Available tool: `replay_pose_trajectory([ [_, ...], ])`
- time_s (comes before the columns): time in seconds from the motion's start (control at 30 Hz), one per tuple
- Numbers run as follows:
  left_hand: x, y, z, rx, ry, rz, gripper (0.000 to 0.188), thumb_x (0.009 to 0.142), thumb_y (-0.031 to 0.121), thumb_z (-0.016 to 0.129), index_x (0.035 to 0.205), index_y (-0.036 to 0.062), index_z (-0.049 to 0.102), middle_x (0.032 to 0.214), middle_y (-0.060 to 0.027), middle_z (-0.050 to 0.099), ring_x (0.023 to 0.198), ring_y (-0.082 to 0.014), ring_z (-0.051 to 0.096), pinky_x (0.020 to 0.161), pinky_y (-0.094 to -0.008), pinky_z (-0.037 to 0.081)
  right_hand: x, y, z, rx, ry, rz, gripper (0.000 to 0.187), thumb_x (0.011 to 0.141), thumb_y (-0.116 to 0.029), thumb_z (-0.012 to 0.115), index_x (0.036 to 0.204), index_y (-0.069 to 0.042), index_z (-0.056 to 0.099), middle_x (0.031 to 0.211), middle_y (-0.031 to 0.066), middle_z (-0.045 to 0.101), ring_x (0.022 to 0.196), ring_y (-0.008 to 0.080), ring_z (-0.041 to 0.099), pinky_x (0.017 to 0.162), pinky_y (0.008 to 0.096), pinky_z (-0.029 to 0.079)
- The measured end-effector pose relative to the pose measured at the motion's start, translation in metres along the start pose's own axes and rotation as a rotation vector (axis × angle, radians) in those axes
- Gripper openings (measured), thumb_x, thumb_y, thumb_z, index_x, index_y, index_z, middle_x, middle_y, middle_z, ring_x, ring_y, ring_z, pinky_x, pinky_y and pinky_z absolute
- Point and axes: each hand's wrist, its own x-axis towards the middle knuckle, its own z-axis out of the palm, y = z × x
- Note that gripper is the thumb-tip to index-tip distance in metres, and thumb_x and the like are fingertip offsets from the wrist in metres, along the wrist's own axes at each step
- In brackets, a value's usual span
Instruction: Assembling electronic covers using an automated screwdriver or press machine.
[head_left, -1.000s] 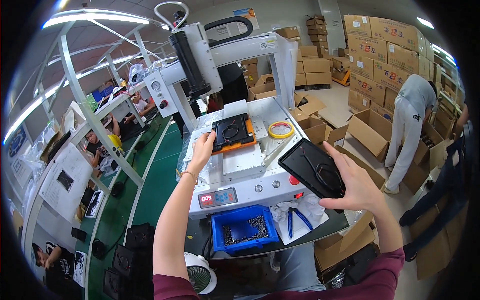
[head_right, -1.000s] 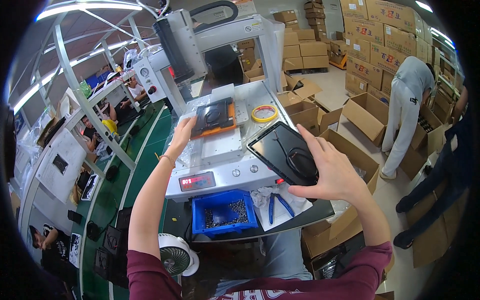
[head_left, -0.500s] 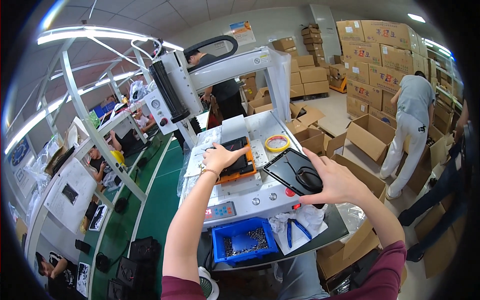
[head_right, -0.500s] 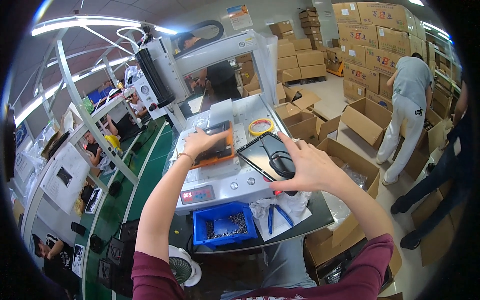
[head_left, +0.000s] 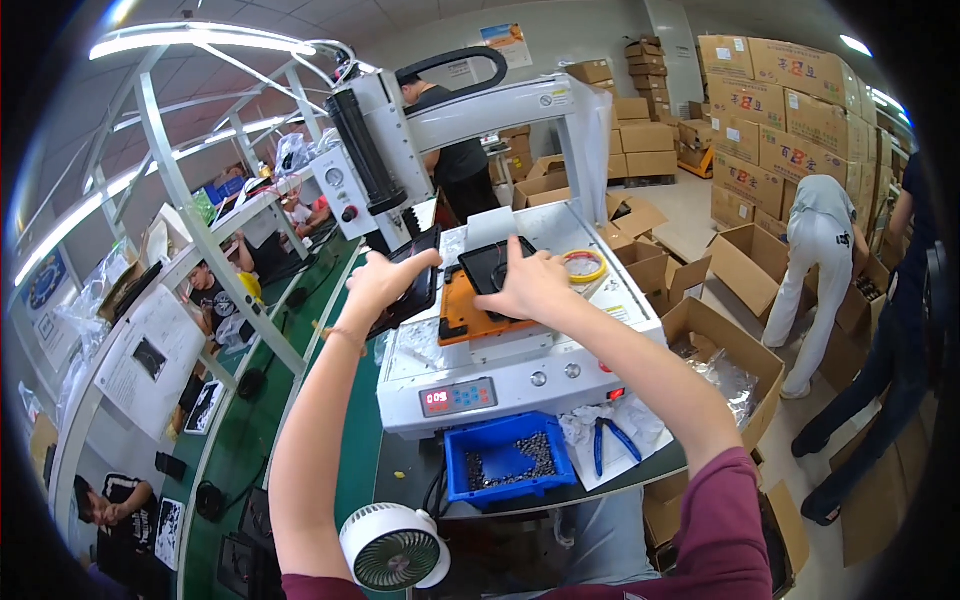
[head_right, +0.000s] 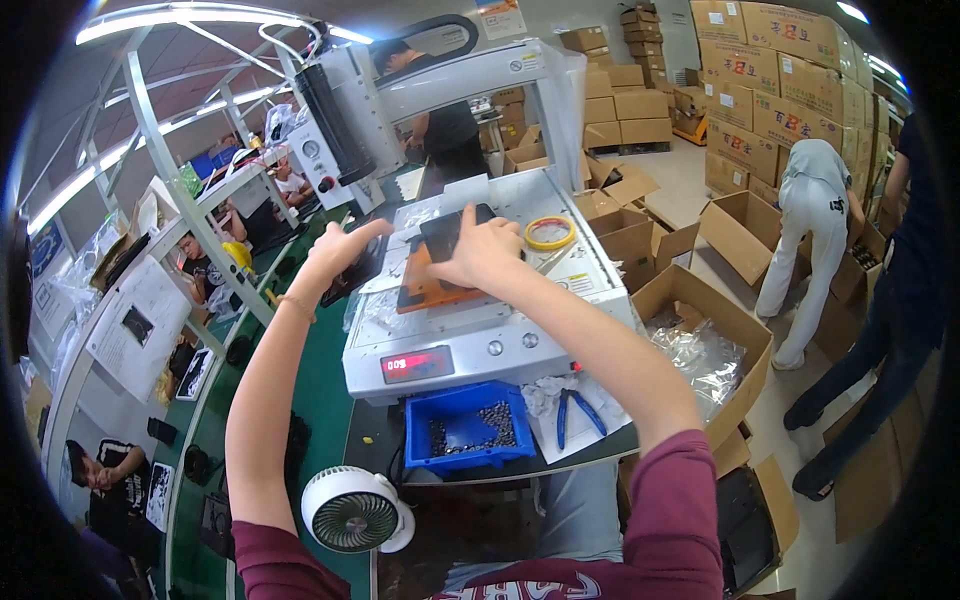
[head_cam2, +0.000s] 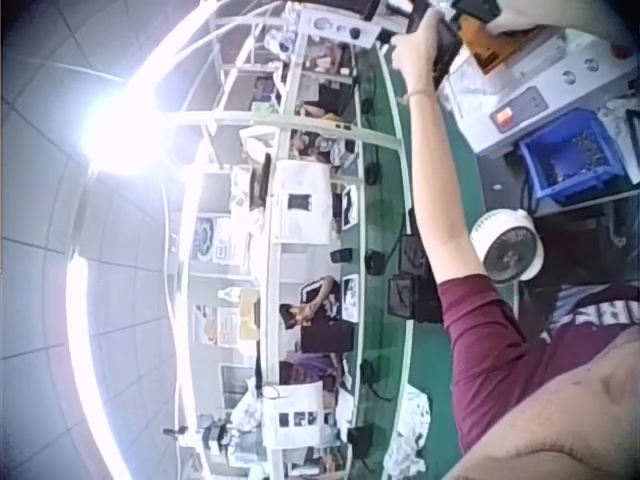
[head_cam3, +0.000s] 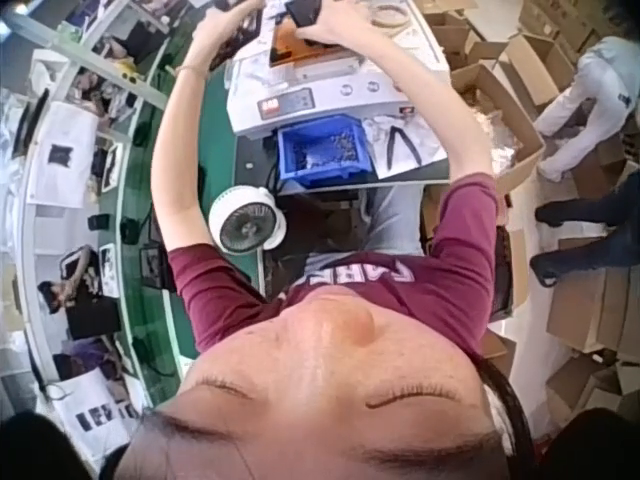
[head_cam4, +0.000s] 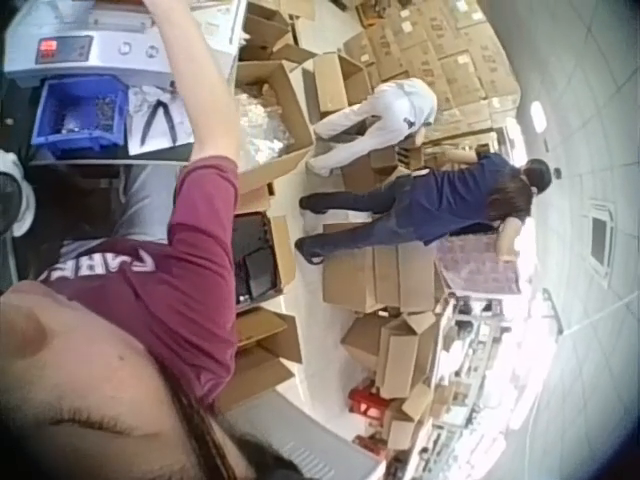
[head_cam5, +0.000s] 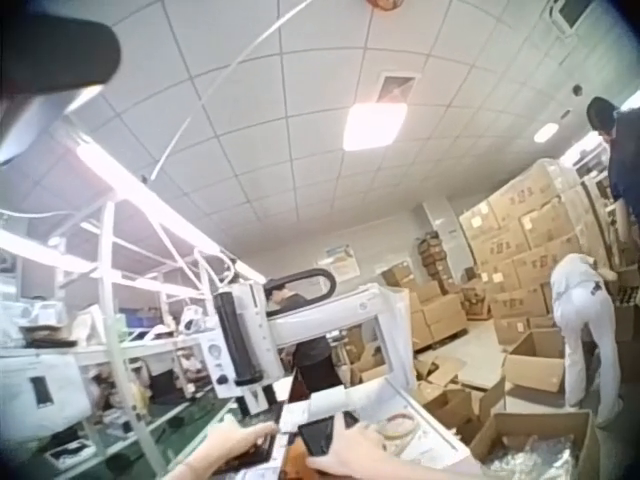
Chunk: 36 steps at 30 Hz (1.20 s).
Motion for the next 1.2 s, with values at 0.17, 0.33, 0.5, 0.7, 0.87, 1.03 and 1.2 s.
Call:
replay_pose_trajectory([
  [0.17,-0.041,-0.068,-0.029,-0.039,-0.027,-0.089,0.096,0.063,0.060,0.067,0.123,-0.0130,0.049,0.115,-0.0284,0.053,0.106,-0.0323,0.055,0.094,-0.0353,0.042,0.018,-0.062,0.017,-0.015,-0.130,0.196,0.114,0.065,-0.070,0.063,0.148,-0.004,0.020,0.125,0.0343,0.048,0.111,0.0463,0.051,0.090,0.0511,0.046],
  [0.33,-0.074,-0.120,-0.043,-0.215,-0.100,-0.088,0.101,0.064,0.053,0.068,0.131,-0.0165,0.038,0.111,-0.0249,0.056,0.098,-0.0263,0.058,0.087,-0.0322,0.046,0.026,-0.084,0.025,-0.072,-0.218,0.326,0.112,0.065,-0.067,0.064,0.150,-0.011,0.018,0.130,0.0348,0.043,0.117,0.0512,0.042,0.094,0.0567,0.043],
  [0.5,-0.105,-0.131,-0.053,-0.212,-0.127,-0.066,0.120,0.056,0.054,0.072,0.140,-0.0163,0.022,0.117,-0.0294,0.054,0.100,-0.0277,0.060,0.087,-0.0296,0.046,0.039,-0.092,0.025,-0.156,-0.300,0.340,0.102,0.072,-0.067,0.056,0.150,-0.014,0.017,0.132,0.0291,0.046,0.119,0.0528,0.040,0.096,0.0588,0.040],
  [0.7,-0.126,-0.144,-0.052,-0.261,-0.169,-0.055,0.111,0.064,0.048,0.072,0.142,-0.0118,0.021,0.102,-0.0191,0.057,0.090,-0.0225,0.058,0.081,-0.0282,0.044,0.041,-0.077,0.010,0.028,-0.226,0.196,0.108,0.072,-0.079,0.047,0.150,-0.010,0.018,0.130,0.0207,0.053,0.119,0.0424,0.050,0.095,0.0465,0.045],
  [0.87,-0.157,-0.143,-0.050,-0.488,-0.227,0.004,0.087,0.074,0.032,0.068,0.144,-0.0029,0.028,0.103,-0.0098,0.049,0.094,-0.0155,0.052,0.087,-0.0247,0.040,-0.046,0.035,0.013,0.112,0.660,-0.177,0.046,0.090,-0.040,0.056,0.116,-0.001,0.057,0.107,0.0203,0.061,0.101,0.0380,0.056,0.088,0.0452,0.045],
  [1.03,-0.188,-0.149,-0.057,-0.480,-0.230,0.025,0.102,0.066,0.033,0.078,0.145,-0.0022,0.025,0.110,-0.0115,0.046,0.085,-0.0170,0.048,0.080,-0.0286,0.044,-0.165,0.089,0.060,-0.069,0.610,-0.094,0.035,0.086,-0.017,0.062,0.115,0.002,0.057,0.113,0.0177,0.056,0.106,0.0353,0.049,0.092,0.0436,0.041],
  [1.2,-0.196,-0.130,-0.033,-0.372,-0.296,0.150,0.112,0.060,0.040,0.080,0.145,-0.0033,0.023,0.119,-0.0158,0.046,0.104,-0.0241,0.046,0.093,-0.0333,0.039,-0.189,0.107,0.083,0.124,0.622,-0.097,0.044,0.083,-0.014,0.064,0.123,0.003,0.052,0.123,0.0167,0.052,0.114,0.0367,0.043,0.099,0.0429,0.037],
])
